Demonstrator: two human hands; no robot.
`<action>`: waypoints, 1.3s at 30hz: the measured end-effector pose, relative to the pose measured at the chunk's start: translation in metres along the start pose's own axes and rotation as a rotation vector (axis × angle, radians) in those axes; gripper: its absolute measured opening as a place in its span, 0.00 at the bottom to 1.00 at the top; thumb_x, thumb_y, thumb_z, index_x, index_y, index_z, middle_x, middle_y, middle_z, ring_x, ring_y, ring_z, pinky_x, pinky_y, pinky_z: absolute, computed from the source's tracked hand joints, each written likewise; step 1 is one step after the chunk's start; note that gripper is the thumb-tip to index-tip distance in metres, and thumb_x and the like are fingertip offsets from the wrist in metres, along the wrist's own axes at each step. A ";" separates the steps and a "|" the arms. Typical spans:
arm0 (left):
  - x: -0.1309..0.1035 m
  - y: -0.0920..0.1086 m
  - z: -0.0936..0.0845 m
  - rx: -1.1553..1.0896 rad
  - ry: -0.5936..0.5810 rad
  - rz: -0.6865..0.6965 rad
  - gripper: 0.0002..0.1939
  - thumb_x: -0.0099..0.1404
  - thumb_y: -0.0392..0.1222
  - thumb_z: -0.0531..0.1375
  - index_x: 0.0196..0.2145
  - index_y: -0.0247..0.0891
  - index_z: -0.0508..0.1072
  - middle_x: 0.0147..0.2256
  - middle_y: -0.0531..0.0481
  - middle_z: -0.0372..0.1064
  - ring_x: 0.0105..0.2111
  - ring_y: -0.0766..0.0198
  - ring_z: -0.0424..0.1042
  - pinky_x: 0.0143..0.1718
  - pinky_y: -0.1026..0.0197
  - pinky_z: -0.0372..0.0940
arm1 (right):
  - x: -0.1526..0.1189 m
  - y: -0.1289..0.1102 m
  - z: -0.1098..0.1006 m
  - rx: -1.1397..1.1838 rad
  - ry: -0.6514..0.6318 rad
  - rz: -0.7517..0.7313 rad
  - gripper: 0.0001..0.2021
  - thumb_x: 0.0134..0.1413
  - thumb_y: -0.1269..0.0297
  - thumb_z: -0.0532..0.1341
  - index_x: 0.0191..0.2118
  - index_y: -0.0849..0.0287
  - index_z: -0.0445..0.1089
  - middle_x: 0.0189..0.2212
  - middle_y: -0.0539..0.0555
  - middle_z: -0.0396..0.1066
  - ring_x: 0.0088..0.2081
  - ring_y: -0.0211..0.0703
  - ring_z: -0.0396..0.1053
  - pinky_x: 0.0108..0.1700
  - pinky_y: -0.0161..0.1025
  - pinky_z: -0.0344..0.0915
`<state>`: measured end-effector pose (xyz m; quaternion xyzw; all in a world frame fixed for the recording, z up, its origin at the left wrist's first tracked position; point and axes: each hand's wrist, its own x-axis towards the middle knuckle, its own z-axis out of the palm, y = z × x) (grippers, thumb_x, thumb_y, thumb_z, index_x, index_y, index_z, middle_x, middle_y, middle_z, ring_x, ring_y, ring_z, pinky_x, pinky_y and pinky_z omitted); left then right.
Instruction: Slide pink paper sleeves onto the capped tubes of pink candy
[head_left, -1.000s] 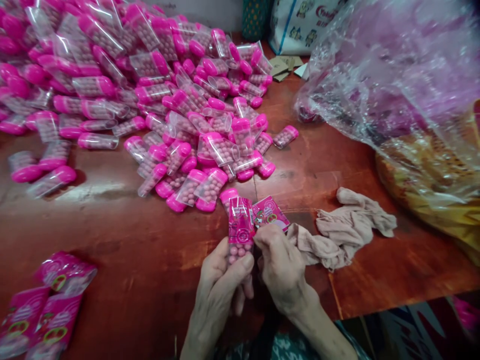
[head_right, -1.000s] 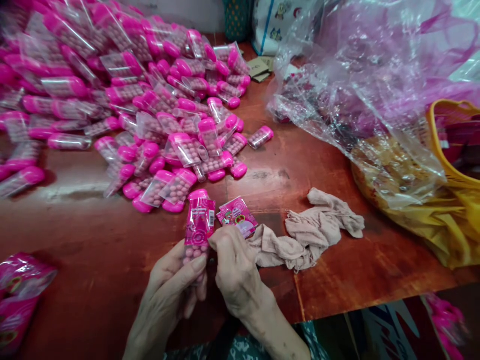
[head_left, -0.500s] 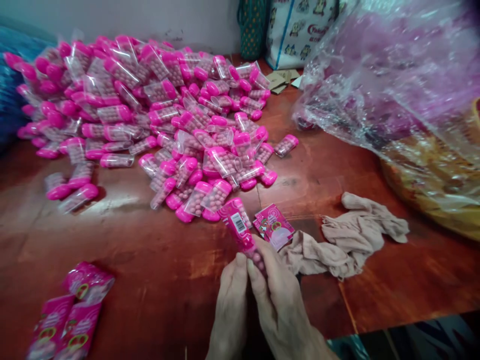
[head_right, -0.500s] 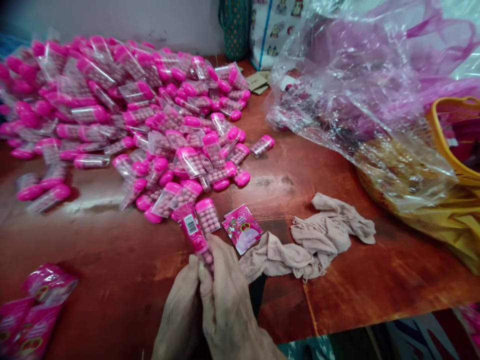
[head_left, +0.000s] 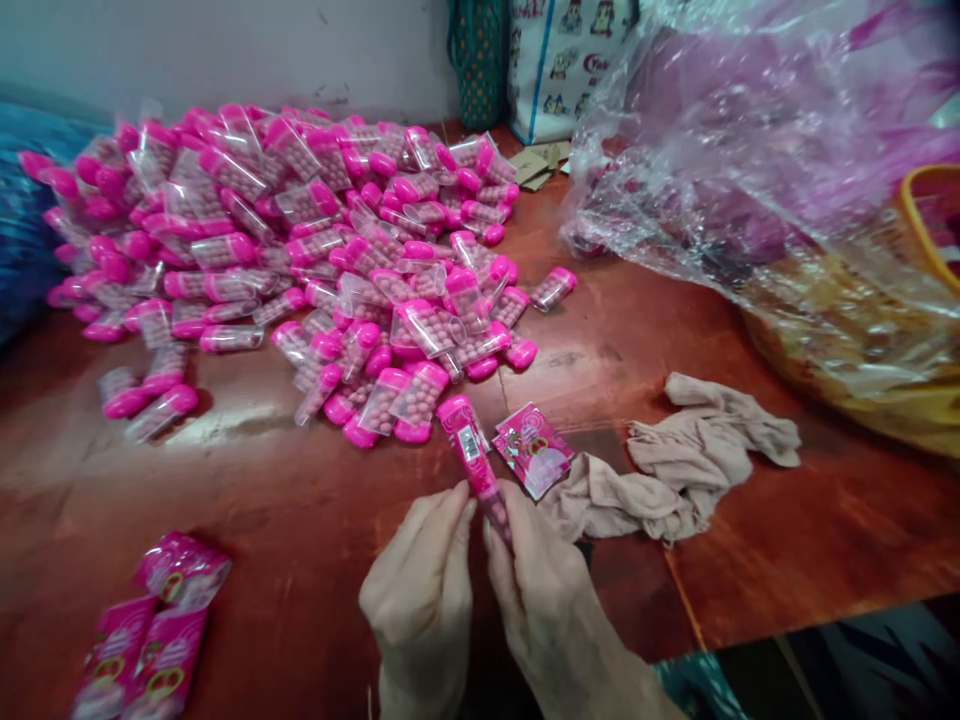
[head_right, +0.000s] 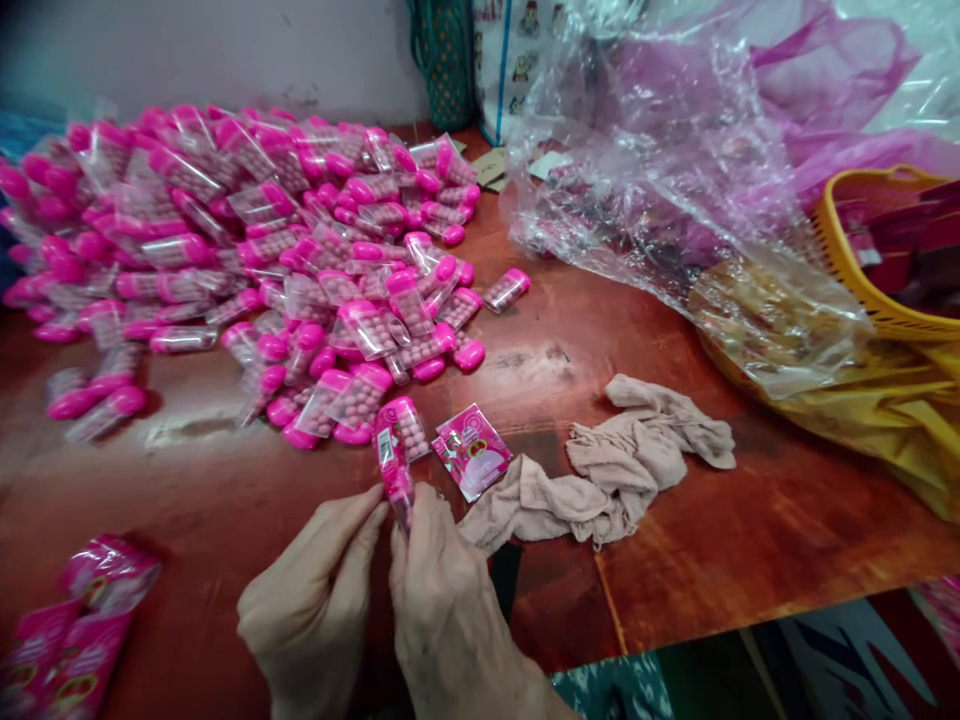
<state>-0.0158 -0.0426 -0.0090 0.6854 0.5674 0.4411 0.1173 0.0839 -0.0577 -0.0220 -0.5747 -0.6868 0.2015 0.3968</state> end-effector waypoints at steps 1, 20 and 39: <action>0.001 -0.001 -0.001 0.019 -0.030 0.040 0.11 0.57 0.23 0.58 0.38 0.28 0.75 0.32 0.45 0.74 0.32 0.66 0.73 0.38 0.67 0.66 | -0.003 0.000 0.002 -0.041 0.009 -0.012 0.16 0.62 0.72 0.47 0.53 0.71 0.57 0.38 0.66 0.73 0.38 0.50 0.74 0.39 0.43 0.73; 0.017 -0.010 -0.008 0.037 -0.211 -0.010 0.08 0.58 0.27 0.56 0.24 0.35 0.68 0.20 0.57 0.58 0.17 0.73 0.58 0.21 0.69 0.56 | -0.012 0.013 0.010 -0.202 -0.021 -0.143 0.24 0.62 0.69 0.49 0.62 0.65 0.47 0.47 0.64 0.71 0.46 0.49 0.72 0.43 0.40 0.73; -0.005 -0.013 -0.009 0.115 -0.202 0.068 0.06 0.60 0.29 0.56 0.27 0.33 0.71 0.21 0.53 0.64 0.20 0.72 0.63 0.24 0.69 0.59 | -0.031 0.014 0.020 -0.313 0.027 -0.088 0.28 0.62 0.71 0.50 0.65 0.65 0.40 0.51 0.63 0.69 0.47 0.49 0.71 0.46 0.39 0.72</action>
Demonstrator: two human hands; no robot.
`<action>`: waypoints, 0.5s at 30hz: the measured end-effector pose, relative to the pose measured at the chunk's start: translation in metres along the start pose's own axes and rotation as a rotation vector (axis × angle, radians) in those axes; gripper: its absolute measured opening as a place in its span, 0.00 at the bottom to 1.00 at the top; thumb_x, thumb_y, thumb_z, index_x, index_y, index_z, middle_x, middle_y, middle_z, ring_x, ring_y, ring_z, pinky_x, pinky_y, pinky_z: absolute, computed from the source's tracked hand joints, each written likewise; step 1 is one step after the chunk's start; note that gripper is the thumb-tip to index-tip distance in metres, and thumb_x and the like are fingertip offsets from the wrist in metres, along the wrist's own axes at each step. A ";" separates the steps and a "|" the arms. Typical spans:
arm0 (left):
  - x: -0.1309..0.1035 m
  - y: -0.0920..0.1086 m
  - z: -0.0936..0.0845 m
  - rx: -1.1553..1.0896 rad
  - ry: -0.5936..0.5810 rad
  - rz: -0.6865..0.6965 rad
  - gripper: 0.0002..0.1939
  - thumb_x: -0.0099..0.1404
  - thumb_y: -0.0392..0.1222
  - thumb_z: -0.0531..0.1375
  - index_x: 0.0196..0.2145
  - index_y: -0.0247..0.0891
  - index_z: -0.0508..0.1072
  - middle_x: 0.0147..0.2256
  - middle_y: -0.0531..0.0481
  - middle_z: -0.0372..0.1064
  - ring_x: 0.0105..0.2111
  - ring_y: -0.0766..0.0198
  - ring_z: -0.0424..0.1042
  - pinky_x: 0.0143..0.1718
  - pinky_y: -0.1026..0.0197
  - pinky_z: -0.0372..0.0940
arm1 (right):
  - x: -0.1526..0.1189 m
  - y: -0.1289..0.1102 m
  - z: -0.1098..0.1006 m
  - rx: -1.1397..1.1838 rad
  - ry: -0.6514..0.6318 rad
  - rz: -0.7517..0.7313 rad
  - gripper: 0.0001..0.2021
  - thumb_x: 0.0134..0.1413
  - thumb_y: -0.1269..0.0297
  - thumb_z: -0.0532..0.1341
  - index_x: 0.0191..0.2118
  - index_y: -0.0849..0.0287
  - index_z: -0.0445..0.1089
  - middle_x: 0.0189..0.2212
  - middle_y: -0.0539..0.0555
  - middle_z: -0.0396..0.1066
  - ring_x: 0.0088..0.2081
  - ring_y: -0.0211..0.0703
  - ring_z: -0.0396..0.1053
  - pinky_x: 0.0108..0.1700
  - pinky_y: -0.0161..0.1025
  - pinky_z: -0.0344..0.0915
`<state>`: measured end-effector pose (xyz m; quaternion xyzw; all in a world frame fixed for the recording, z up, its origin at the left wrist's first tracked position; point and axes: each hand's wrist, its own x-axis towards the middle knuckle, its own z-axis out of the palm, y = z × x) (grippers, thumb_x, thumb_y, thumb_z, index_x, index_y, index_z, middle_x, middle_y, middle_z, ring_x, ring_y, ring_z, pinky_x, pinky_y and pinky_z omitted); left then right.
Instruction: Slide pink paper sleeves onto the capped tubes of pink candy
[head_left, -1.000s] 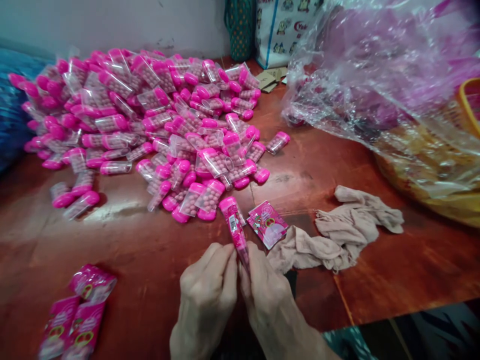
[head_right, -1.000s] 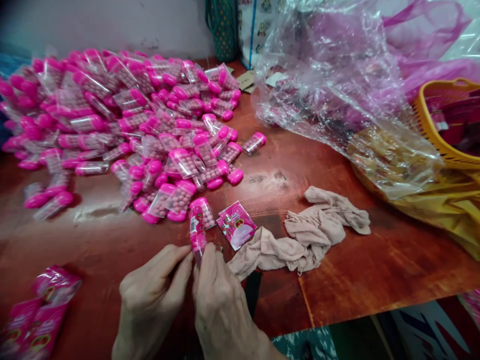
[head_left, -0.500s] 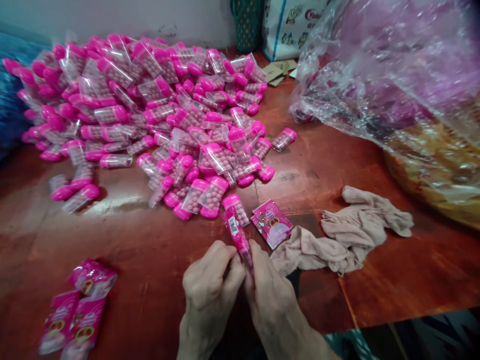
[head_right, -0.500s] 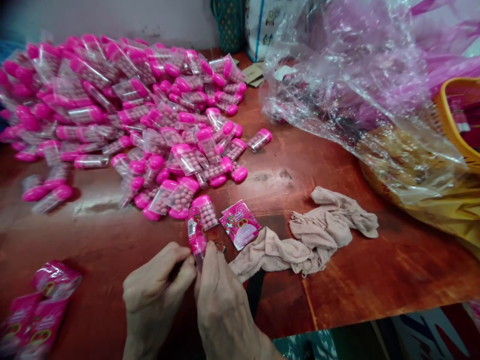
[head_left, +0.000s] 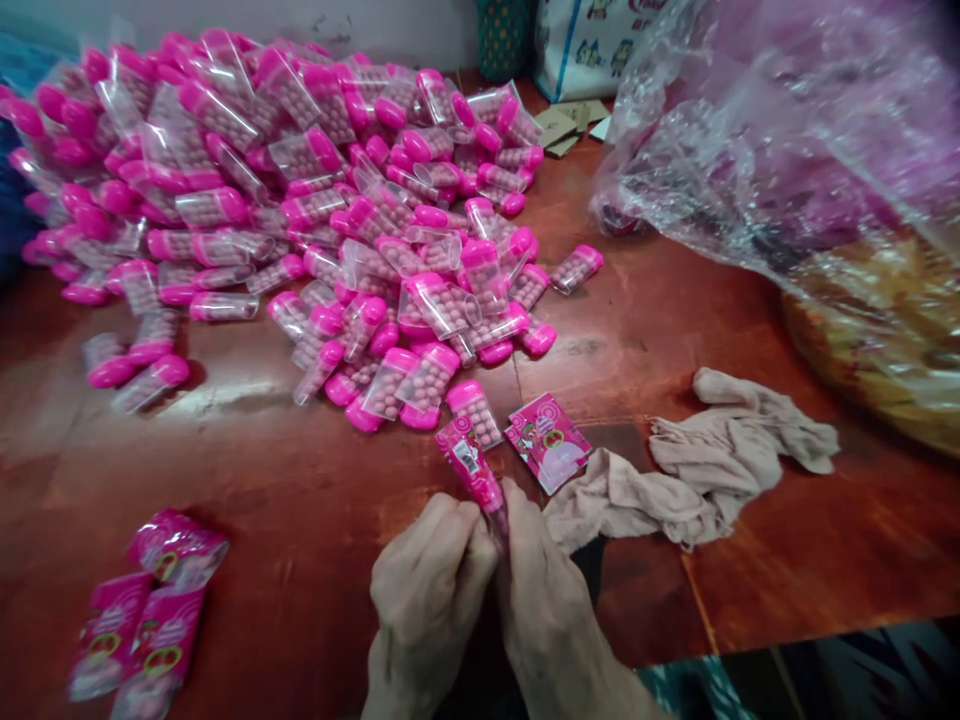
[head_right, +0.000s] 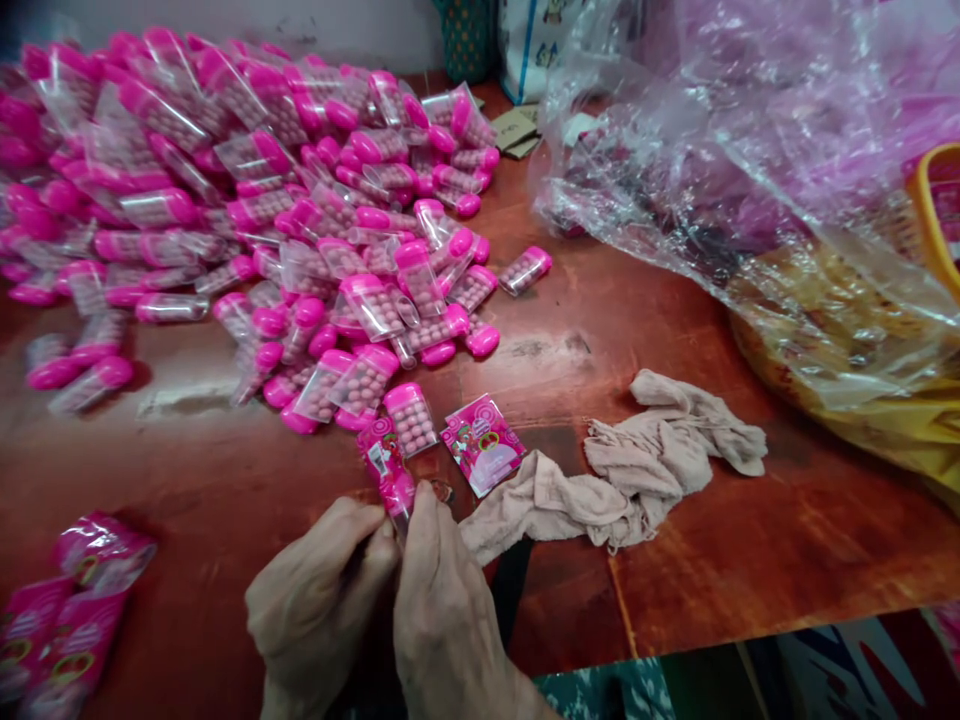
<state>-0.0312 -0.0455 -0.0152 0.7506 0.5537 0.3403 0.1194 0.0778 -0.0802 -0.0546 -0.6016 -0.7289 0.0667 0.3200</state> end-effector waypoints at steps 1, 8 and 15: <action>0.000 0.000 0.000 -0.002 0.008 0.006 0.05 0.60 0.29 0.56 0.28 0.33 0.71 0.21 0.54 0.64 0.20 0.71 0.64 0.24 0.69 0.59 | 0.001 0.000 -0.001 0.006 -0.006 0.002 0.29 0.62 0.70 0.51 0.65 0.64 0.39 0.50 0.63 0.69 0.47 0.49 0.71 0.45 0.40 0.73; -0.001 -0.003 -0.004 -0.062 0.043 -0.114 0.08 0.59 0.29 0.58 0.37 0.36 0.72 0.28 0.52 0.73 0.27 0.69 0.71 0.31 0.67 0.66 | 0.016 -0.001 -0.013 0.056 -0.061 0.008 0.29 0.61 0.71 0.50 0.65 0.61 0.39 0.52 0.60 0.68 0.49 0.50 0.70 0.47 0.40 0.72; 0.009 -0.003 -0.016 -0.054 0.035 -0.119 0.07 0.57 0.27 0.60 0.34 0.33 0.75 0.30 0.50 0.76 0.31 0.67 0.73 0.36 0.68 0.67 | 0.016 -0.004 -0.012 0.050 -0.081 -0.008 0.30 0.61 0.71 0.51 0.65 0.60 0.39 0.51 0.61 0.68 0.48 0.50 0.71 0.46 0.41 0.72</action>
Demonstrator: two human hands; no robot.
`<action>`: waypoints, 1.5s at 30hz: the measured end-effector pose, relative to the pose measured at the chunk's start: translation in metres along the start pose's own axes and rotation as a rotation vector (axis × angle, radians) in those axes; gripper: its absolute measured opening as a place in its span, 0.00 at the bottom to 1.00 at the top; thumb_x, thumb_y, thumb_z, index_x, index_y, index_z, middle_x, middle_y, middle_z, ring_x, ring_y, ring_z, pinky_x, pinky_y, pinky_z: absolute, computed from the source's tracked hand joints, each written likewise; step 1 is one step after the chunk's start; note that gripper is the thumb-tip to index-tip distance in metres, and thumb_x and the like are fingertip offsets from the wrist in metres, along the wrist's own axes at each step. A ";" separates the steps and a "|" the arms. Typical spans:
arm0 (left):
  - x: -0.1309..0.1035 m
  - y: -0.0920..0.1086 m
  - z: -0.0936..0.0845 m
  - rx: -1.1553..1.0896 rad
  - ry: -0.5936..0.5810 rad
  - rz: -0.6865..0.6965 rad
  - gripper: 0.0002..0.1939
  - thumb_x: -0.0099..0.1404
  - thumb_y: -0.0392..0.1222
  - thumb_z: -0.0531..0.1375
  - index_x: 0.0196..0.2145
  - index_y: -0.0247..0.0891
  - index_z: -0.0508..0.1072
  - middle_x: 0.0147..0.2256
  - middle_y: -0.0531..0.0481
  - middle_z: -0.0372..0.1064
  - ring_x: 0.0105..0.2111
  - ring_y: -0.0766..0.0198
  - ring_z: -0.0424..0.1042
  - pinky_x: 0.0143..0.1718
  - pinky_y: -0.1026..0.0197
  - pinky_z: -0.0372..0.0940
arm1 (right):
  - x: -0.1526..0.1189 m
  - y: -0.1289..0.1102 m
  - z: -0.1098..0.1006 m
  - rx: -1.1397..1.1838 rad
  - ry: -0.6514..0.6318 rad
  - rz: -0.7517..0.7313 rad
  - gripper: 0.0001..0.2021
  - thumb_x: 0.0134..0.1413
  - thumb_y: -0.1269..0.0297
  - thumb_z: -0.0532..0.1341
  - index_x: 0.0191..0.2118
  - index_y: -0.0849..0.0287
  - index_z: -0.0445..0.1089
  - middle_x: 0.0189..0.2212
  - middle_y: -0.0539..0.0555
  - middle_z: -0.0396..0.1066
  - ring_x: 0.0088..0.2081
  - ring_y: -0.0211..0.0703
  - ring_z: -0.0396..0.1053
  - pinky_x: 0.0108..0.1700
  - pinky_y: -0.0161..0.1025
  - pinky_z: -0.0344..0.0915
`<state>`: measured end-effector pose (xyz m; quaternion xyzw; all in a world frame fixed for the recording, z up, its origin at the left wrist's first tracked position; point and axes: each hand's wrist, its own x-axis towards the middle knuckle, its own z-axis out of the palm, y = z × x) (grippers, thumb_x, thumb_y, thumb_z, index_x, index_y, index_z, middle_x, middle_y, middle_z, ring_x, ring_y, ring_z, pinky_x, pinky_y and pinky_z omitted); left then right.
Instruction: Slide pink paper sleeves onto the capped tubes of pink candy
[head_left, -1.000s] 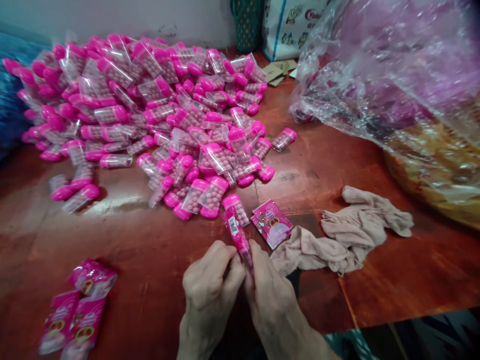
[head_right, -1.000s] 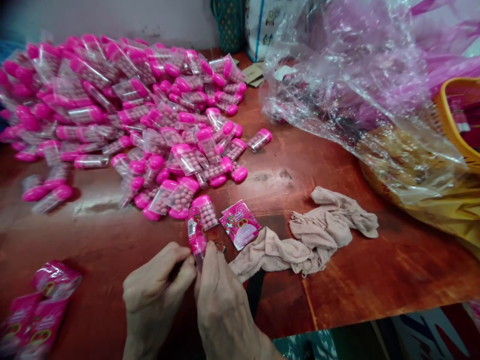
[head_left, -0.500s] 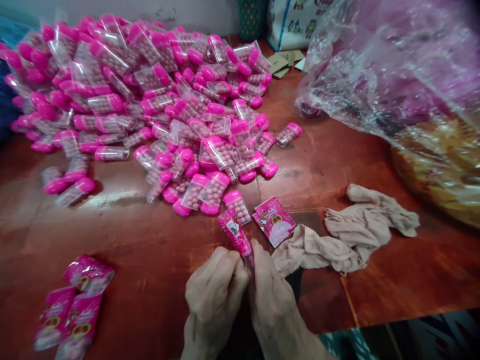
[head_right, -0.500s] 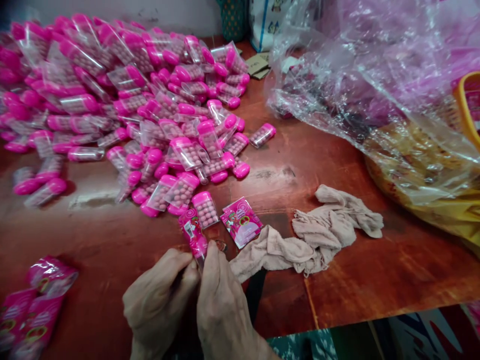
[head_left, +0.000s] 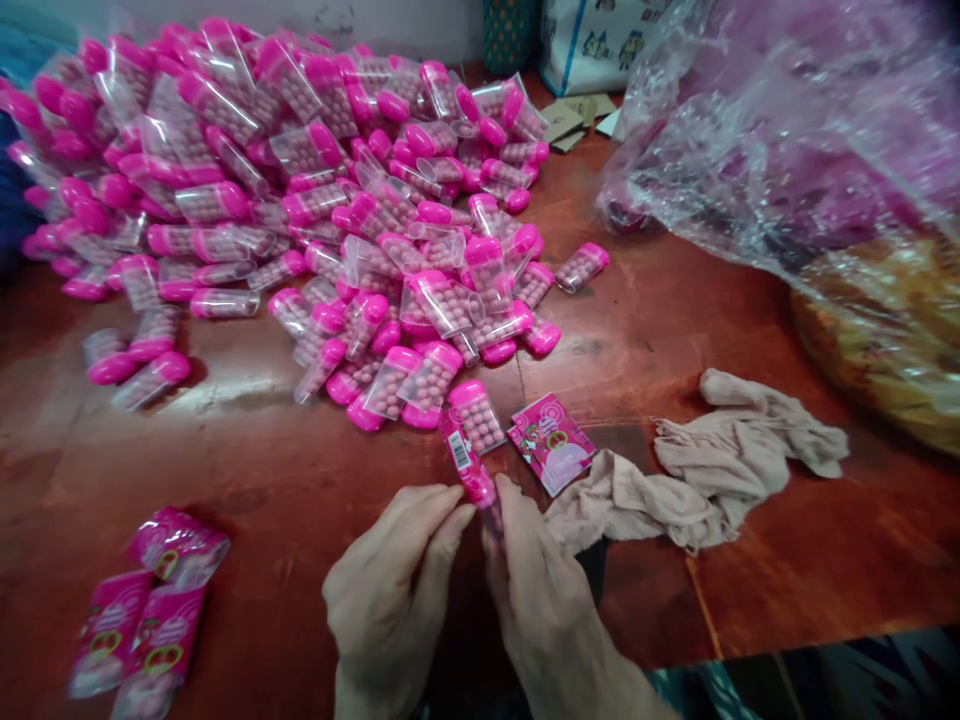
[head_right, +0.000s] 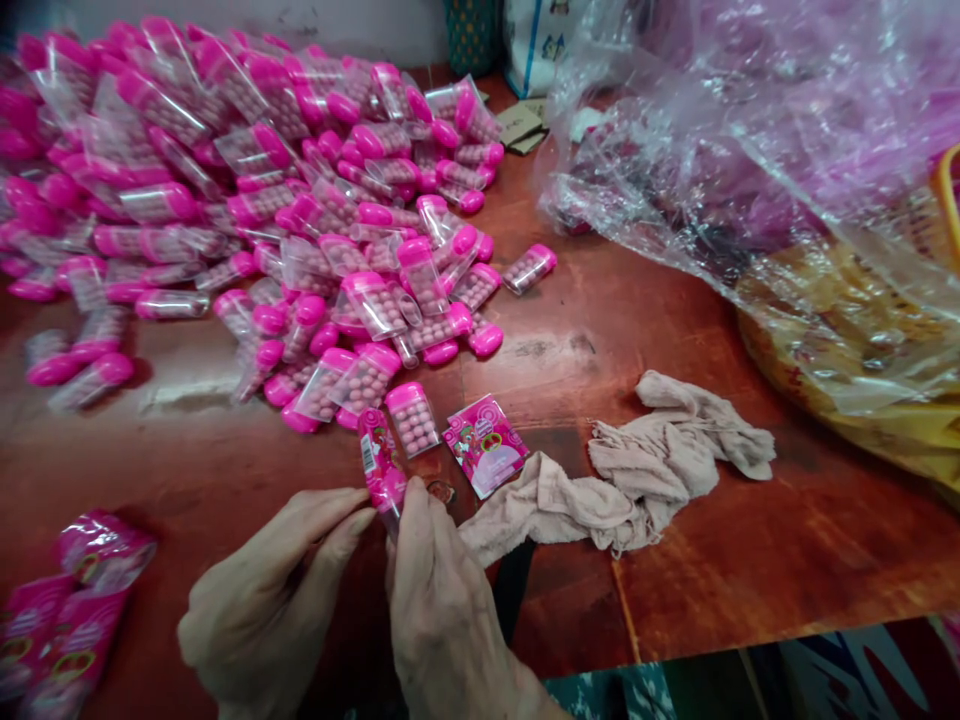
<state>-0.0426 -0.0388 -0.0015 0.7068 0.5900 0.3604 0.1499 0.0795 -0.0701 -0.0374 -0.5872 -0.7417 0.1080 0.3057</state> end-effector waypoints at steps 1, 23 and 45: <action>0.001 0.002 -0.002 0.041 -0.020 0.025 0.07 0.58 0.28 0.60 0.34 0.32 0.75 0.30 0.49 0.76 0.30 0.67 0.74 0.36 0.68 0.67 | -0.001 0.000 0.002 -0.003 0.002 -0.001 0.30 0.61 0.71 0.51 0.65 0.60 0.39 0.51 0.61 0.68 0.48 0.51 0.71 0.46 0.42 0.72; 0.011 0.006 -0.003 0.189 -0.196 -0.041 0.08 0.61 0.33 0.54 0.25 0.36 0.69 0.20 0.56 0.65 0.17 0.72 0.65 0.21 0.70 0.59 | -0.001 -0.007 0.006 -0.072 -0.080 -0.027 0.20 0.62 0.73 0.50 0.58 0.75 0.57 0.48 0.67 0.70 0.48 0.51 0.70 0.45 0.40 0.72; -0.011 0.013 0.001 0.180 -0.023 0.063 0.06 0.60 0.29 0.56 0.29 0.38 0.68 0.23 0.55 0.67 0.21 0.71 0.65 0.26 0.69 0.60 | -0.006 -0.009 0.007 -0.097 -0.022 0.023 0.22 0.64 0.71 0.47 0.62 0.71 0.49 0.47 0.64 0.71 0.47 0.49 0.70 0.41 0.38 0.73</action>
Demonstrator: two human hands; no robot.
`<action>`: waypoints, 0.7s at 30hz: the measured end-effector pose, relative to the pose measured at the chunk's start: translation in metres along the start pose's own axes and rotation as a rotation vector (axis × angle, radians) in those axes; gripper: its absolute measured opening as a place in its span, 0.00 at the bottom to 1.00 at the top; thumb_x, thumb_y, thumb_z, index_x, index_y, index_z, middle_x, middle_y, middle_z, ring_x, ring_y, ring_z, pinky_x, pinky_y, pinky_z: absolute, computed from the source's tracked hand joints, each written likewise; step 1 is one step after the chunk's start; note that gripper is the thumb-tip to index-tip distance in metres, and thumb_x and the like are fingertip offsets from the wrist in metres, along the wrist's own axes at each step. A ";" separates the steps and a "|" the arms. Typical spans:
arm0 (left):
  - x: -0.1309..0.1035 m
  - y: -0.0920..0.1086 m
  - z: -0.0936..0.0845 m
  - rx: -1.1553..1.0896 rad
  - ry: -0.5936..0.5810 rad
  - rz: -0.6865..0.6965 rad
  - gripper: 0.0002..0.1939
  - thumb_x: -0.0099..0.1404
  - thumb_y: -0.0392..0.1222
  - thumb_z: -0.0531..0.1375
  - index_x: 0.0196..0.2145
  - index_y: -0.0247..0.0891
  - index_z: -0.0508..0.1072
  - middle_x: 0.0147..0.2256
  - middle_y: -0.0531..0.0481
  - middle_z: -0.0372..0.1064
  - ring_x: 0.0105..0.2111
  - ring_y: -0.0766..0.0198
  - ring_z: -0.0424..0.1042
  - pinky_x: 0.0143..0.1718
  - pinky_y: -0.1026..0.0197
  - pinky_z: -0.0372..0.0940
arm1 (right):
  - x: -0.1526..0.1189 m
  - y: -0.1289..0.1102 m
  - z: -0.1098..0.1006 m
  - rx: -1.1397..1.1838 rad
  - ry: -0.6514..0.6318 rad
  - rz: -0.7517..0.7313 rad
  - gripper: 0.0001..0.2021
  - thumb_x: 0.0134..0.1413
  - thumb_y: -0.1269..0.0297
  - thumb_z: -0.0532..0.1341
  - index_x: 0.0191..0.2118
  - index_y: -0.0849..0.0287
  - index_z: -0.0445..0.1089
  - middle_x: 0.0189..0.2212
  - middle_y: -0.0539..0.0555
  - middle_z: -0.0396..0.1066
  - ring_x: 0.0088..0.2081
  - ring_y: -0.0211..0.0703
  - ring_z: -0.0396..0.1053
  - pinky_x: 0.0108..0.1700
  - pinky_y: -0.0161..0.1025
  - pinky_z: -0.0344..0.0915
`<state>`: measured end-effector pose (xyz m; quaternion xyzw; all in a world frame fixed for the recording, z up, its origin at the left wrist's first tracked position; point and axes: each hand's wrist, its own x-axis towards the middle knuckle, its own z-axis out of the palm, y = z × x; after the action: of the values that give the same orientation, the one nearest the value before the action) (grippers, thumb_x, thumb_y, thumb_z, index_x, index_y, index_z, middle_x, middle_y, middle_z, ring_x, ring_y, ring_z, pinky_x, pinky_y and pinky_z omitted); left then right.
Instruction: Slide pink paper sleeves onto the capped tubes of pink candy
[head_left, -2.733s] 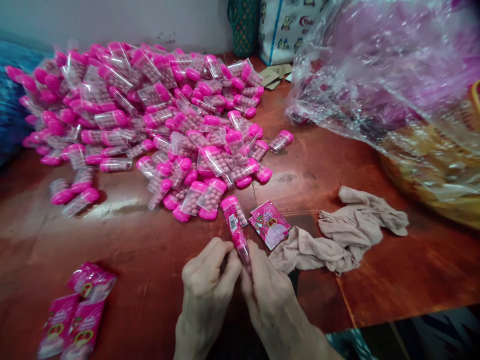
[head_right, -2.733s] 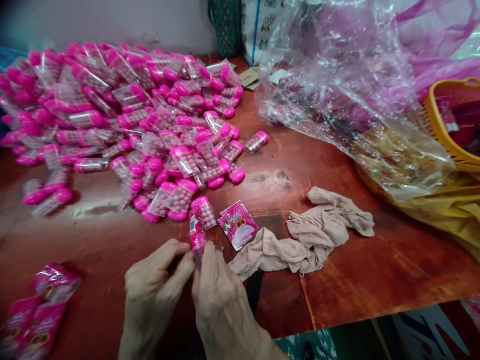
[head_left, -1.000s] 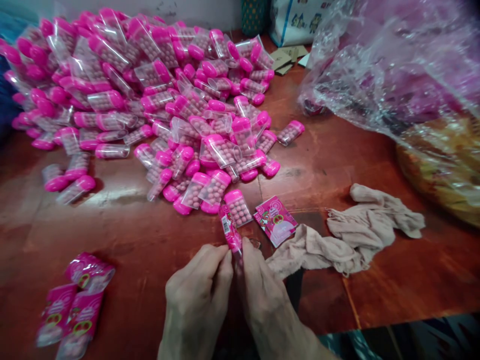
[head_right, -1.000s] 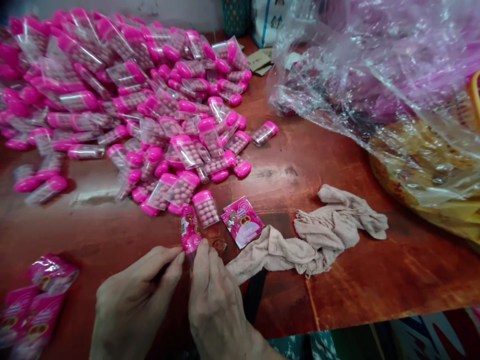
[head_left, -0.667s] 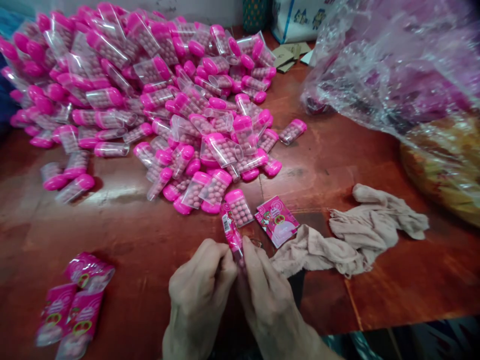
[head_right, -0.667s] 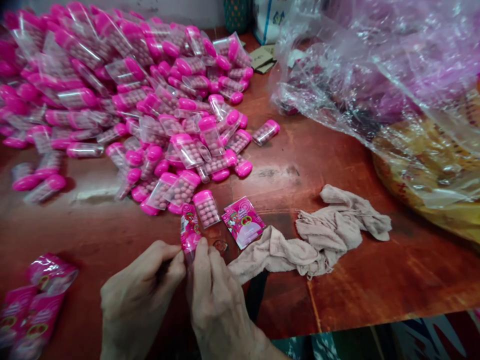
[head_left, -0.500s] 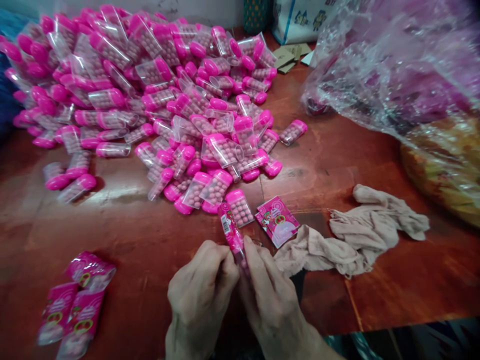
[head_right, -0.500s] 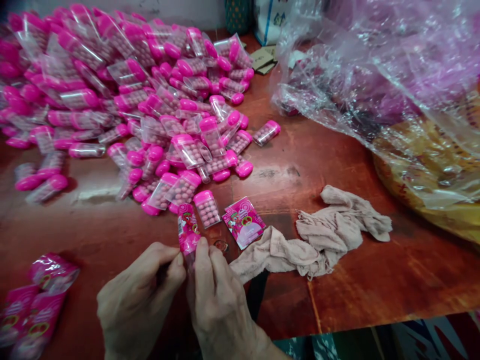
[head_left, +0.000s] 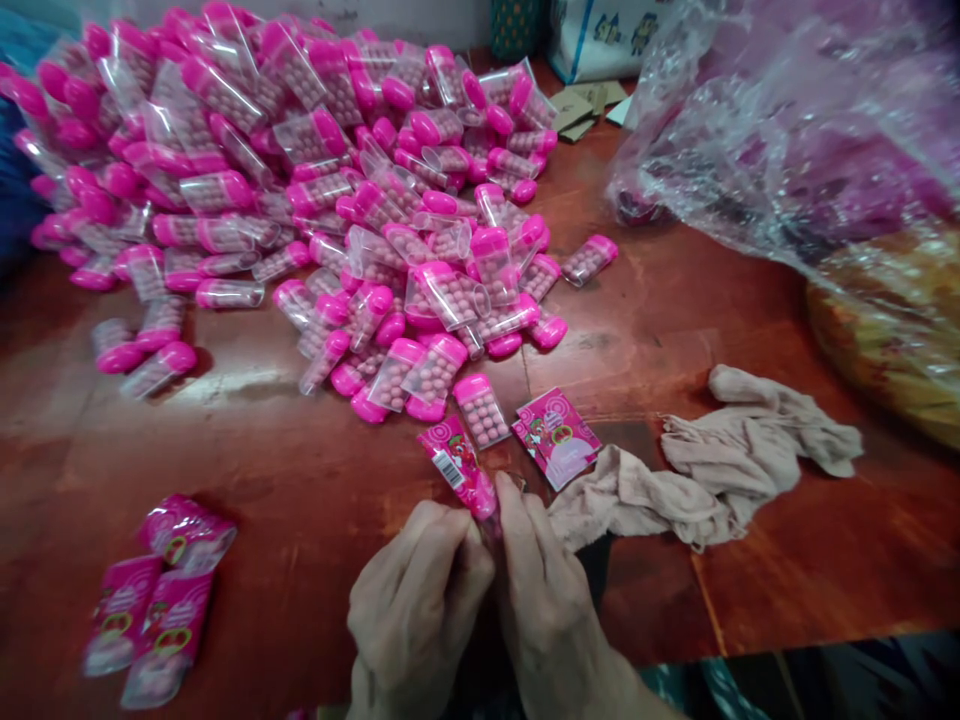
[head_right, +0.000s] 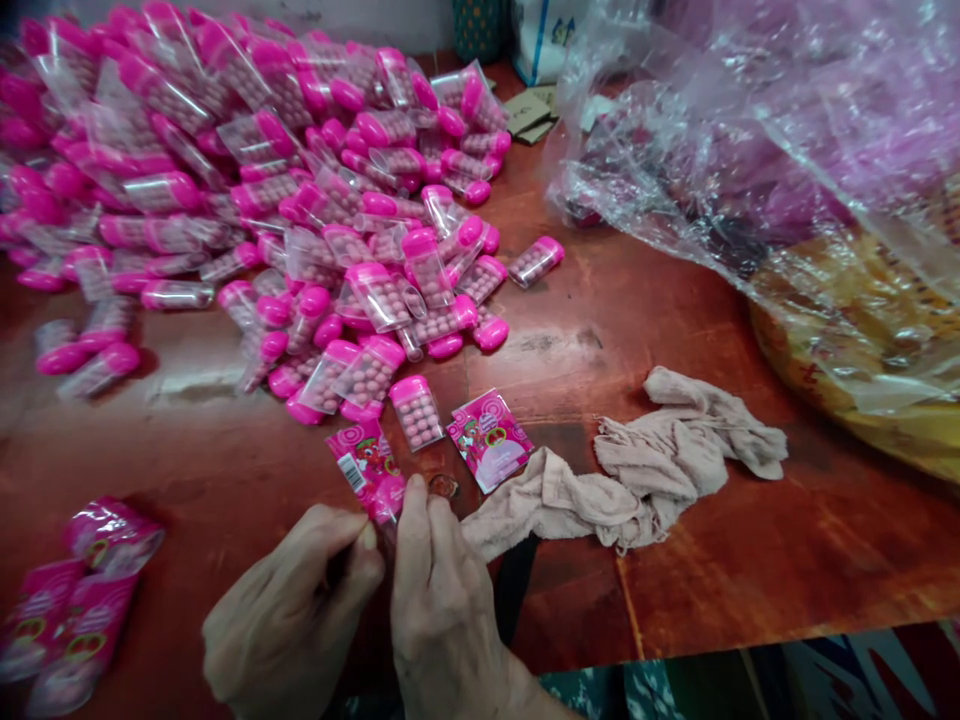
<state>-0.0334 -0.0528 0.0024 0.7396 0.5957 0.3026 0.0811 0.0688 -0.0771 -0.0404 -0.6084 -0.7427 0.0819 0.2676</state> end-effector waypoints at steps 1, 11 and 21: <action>-0.001 0.000 0.001 0.001 0.005 -0.017 0.06 0.60 0.29 0.56 0.29 0.38 0.68 0.22 0.55 0.67 0.21 0.71 0.65 0.26 0.69 0.60 | 0.000 -0.001 0.000 -0.012 0.002 0.001 0.21 0.64 0.70 0.47 0.61 0.71 0.51 0.46 0.65 0.72 0.47 0.49 0.71 0.39 0.38 0.73; -0.009 -0.008 0.007 -0.104 0.021 -0.070 0.06 0.59 0.28 0.57 0.30 0.37 0.69 0.24 0.55 0.67 0.23 0.71 0.67 0.29 0.70 0.62 | 0.007 0.005 -0.002 -0.022 0.010 -0.080 0.18 0.64 0.70 0.45 0.52 0.75 0.62 0.42 0.67 0.74 0.43 0.49 0.73 0.35 0.36 0.73; -0.009 -0.011 0.010 -0.372 0.125 -0.243 0.13 0.57 0.26 0.60 0.37 0.41 0.74 0.31 0.55 0.72 0.29 0.69 0.71 0.33 0.68 0.66 | 0.023 0.005 -0.013 0.054 0.162 -0.055 0.15 0.62 0.67 0.52 0.46 0.74 0.69 0.36 0.64 0.76 0.32 0.43 0.75 0.32 0.34 0.70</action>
<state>-0.0380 -0.0554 -0.0134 0.6147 0.6180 0.4404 0.2150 0.0772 -0.0567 -0.0251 -0.5850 -0.7325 0.0450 0.3453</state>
